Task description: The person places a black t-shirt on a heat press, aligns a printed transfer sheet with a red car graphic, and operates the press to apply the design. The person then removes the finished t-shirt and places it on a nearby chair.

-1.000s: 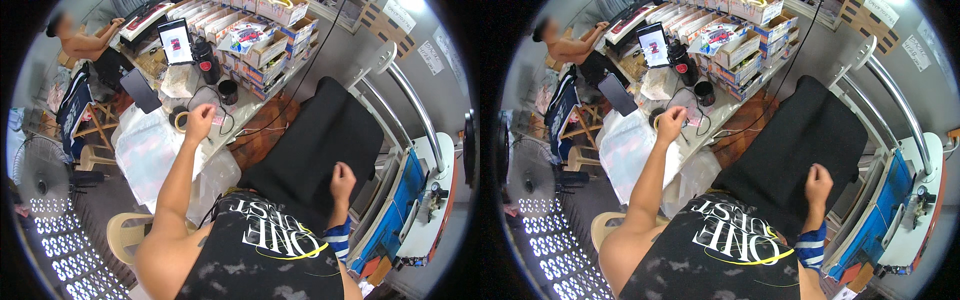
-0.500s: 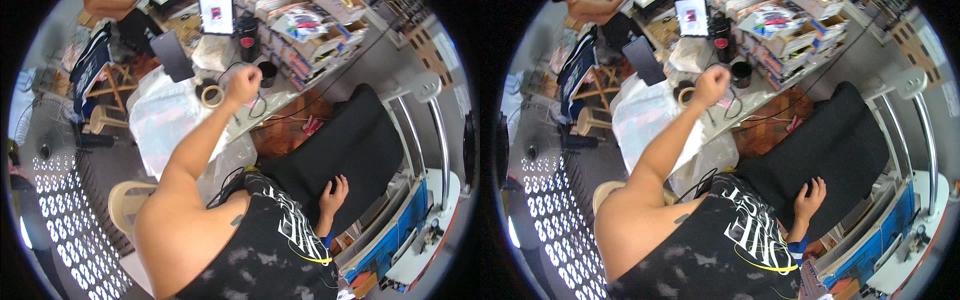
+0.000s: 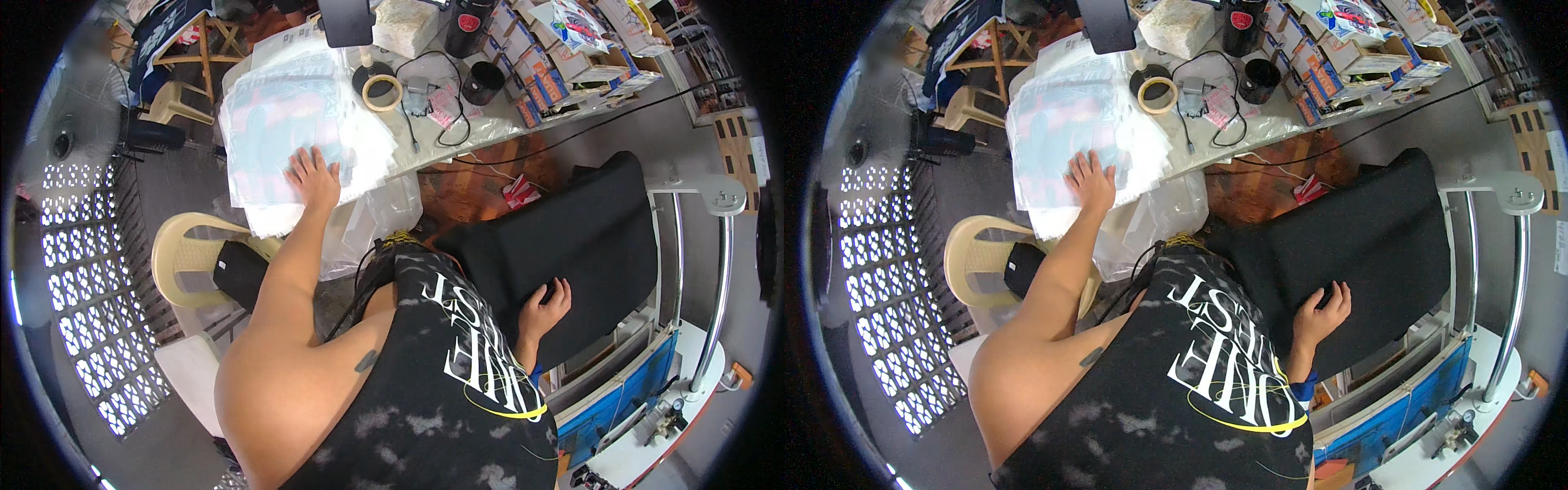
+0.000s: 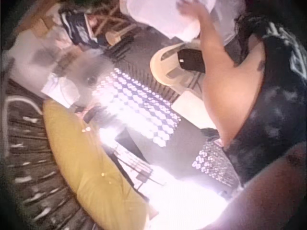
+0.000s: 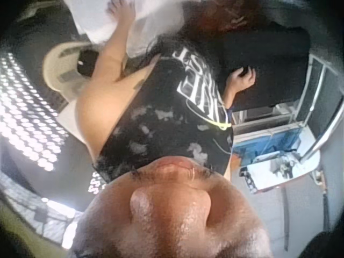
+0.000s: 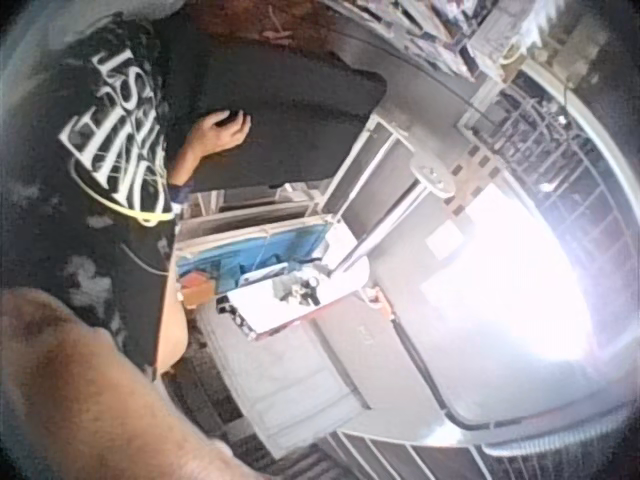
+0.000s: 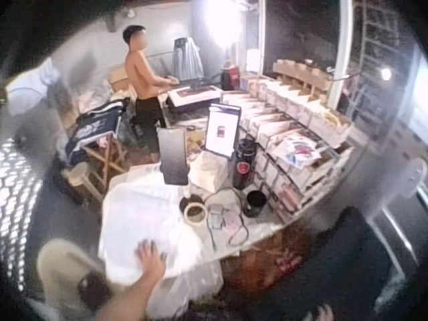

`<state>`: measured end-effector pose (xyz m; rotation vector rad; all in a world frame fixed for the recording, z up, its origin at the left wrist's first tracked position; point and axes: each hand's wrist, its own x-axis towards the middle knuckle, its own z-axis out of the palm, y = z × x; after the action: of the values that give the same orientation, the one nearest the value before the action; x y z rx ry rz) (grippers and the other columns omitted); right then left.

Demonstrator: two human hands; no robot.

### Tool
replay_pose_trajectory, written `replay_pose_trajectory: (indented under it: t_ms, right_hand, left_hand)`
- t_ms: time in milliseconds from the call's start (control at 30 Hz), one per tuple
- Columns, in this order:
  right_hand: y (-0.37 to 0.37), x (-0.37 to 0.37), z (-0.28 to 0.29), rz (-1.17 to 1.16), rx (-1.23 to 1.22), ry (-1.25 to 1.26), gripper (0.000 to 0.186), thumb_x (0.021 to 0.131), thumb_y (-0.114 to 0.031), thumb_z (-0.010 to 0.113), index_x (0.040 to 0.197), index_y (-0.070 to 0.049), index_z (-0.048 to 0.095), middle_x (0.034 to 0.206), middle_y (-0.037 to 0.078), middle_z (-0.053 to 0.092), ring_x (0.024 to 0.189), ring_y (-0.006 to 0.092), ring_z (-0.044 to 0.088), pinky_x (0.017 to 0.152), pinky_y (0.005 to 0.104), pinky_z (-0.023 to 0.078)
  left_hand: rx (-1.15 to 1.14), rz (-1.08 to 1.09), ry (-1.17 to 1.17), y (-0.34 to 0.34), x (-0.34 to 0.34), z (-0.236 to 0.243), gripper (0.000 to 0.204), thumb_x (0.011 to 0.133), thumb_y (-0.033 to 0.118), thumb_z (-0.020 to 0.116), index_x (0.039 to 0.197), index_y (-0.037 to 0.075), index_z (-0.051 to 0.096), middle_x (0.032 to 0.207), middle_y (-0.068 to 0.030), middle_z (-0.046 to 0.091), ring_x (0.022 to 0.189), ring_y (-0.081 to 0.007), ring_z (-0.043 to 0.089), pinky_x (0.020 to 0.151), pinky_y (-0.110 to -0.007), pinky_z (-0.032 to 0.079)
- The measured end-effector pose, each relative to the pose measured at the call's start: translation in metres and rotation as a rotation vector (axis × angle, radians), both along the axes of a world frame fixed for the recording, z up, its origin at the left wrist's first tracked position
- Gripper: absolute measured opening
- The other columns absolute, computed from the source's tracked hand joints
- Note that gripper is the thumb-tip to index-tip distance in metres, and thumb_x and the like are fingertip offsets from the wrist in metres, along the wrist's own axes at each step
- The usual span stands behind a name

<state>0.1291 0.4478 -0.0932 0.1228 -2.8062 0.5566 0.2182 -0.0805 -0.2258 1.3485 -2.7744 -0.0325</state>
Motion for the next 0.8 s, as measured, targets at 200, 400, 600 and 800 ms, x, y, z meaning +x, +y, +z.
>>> replay_pose_trajectory:
  t_ms: [200,400,600,800]
  right_hand:
    - [0.000,0.002,0.000,0.024,0.014,0.011,0.036,0.094,-0.016,0.064,0.126,0.001,0.065,0.139,0.022,0.057,0.132,0.0403,0.050,0.112,0.0495,0.039]
    - [0.002,0.001,-0.003,0.056,0.007,0.070,0.036,0.093,-0.016,0.066,0.125,-0.001,0.066,0.139,0.022,0.058,0.131,0.0405,0.052,0.111,0.0497,0.040]
    - [0.011,0.000,-0.008,0.069,0.009,0.075,0.035,0.092,-0.017,0.067,0.123,-0.001,0.067,0.139,0.021,0.058,0.131,0.0401,0.052,0.112,0.0499,0.039]
    - [0.013,0.003,0.008,0.119,-0.045,0.000,0.033,0.092,-0.014,0.069,0.122,-0.001,0.068,0.138,0.022,0.058,0.130,0.0393,0.053,0.111,0.0479,0.041]
  left_hand:
    - [0.124,0.013,0.187,0.019,0.013,0.058,0.065,0.098,0.040,0.063,0.150,0.006,0.044,0.155,-0.0186,0.040,0.150,-0.0386,0.027,0.122,-0.064,0.015]
    - [0.110,-0.126,0.191,0.021,0.061,0.035,0.051,0.095,0.030,0.067,0.137,0.006,0.052,0.144,-0.0126,0.049,0.137,-0.0343,0.043,0.120,-0.055,0.028]
    - [0.137,-0.176,0.249,-0.012,0.062,0.029,0.028,0.096,0.025,0.062,0.115,0.005,0.069,0.115,-0.0158,0.069,0.113,-0.0356,0.063,0.102,-0.048,0.047]
    - [-0.322,0.117,0.642,-0.100,0.064,0.156,0.026,0.100,0.024,0.055,0.105,0.007,0.074,0.099,-0.0200,0.074,0.091,-0.0422,0.070,0.078,-0.050,0.054]
